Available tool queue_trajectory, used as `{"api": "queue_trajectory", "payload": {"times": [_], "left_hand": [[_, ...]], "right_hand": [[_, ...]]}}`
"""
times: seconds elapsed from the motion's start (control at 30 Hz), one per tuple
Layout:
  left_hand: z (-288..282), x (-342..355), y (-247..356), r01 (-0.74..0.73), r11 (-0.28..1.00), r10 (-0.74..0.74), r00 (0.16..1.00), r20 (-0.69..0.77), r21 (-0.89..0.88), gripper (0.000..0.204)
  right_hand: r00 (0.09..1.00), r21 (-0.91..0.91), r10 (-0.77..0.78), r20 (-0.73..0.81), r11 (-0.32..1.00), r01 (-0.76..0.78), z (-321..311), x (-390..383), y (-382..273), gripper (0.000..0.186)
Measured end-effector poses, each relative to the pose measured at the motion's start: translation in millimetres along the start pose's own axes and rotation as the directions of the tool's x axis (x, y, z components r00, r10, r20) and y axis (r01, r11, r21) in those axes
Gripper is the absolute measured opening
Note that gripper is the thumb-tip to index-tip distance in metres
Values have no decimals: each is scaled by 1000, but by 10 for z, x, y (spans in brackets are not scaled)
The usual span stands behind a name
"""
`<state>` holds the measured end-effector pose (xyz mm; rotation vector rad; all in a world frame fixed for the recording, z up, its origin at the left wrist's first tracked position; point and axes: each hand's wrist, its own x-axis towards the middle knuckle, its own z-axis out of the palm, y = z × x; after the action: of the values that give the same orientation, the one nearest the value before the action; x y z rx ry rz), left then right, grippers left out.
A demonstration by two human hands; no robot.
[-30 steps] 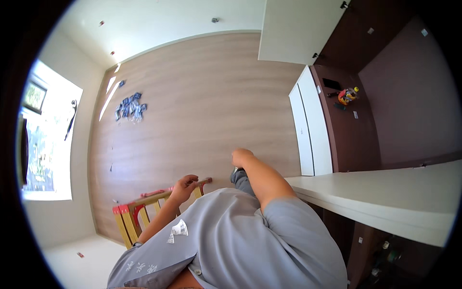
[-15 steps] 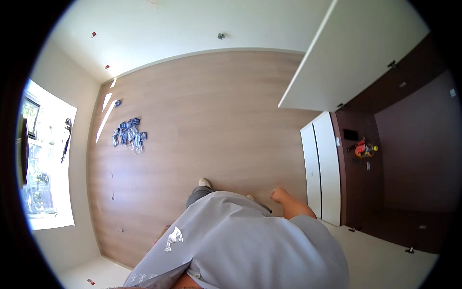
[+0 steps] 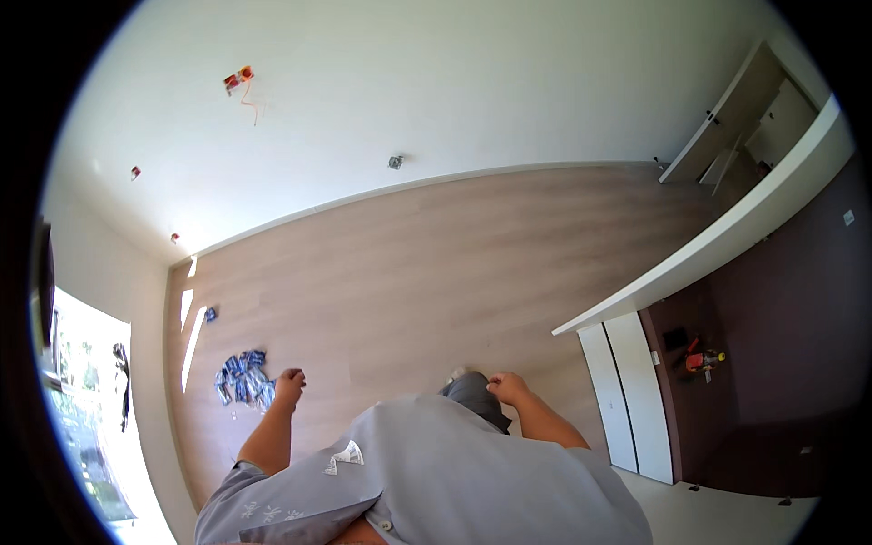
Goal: The person uses a power drill to drive screws into hinges on cabinet doors and the cabinet frame, then carries a ladder and uses a measuring tape to measure a wooden surface.
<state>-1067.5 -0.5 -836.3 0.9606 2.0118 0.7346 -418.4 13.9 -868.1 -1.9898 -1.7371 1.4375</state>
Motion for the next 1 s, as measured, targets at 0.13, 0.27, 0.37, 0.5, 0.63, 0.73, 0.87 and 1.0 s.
{"api": "queue_trajectory", "payload": {"times": [0.13, 0.27, 0.37, 0.5, 0.63, 0.73, 0.87, 1.0], "left_hand": [[211, 1490, 1451, -77, 997, 76, 995, -62, -9, 31], [923, 2321, 1871, 87, 978, -91, 996, -13, -191, 26], [1563, 2349, 1971, 284, 959, -270, 920, 283, -6, 23], [2235, 2511, 2538, -249, 791, -218, 739, 637, 559, 40], [2900, 3411, 3302, -98, 759, -403, 706, 583, 643, 36], [3622, 4345, 3977, -158, 689, -441, 684, 582, 708, 34], [4573, 5750, 5044, -538, 444, -395, 601, 695, 717, 31], [6266, 7138, 6857, -897, 48, -121, 431, 894, 439, 29]], "right_hand": [[994, 209, 81, -67, 976, -65, -438, 1079, -141, 30], [992, 18, 105, 75, 994, -107, -1033, 2124, -207, 34], [981, -251, 61, 185, 968, -13, -1593, 2729, -359, 38], [997, -34, 67, -35, 997, -68, -2691, 3434, -493, 40], [962, 262, 160, -222, 960, -100, -3718, 4056, -328, 37], [901, 453, 357, -247, 864, -219, -4326, 4324, 48, 34], [717, 655, 685, -132, 603, -456, -4622, 4218, 676, 31], [765, 454, 593, -251, 770, -449, -4588, 3962, 1171, 31]]}}
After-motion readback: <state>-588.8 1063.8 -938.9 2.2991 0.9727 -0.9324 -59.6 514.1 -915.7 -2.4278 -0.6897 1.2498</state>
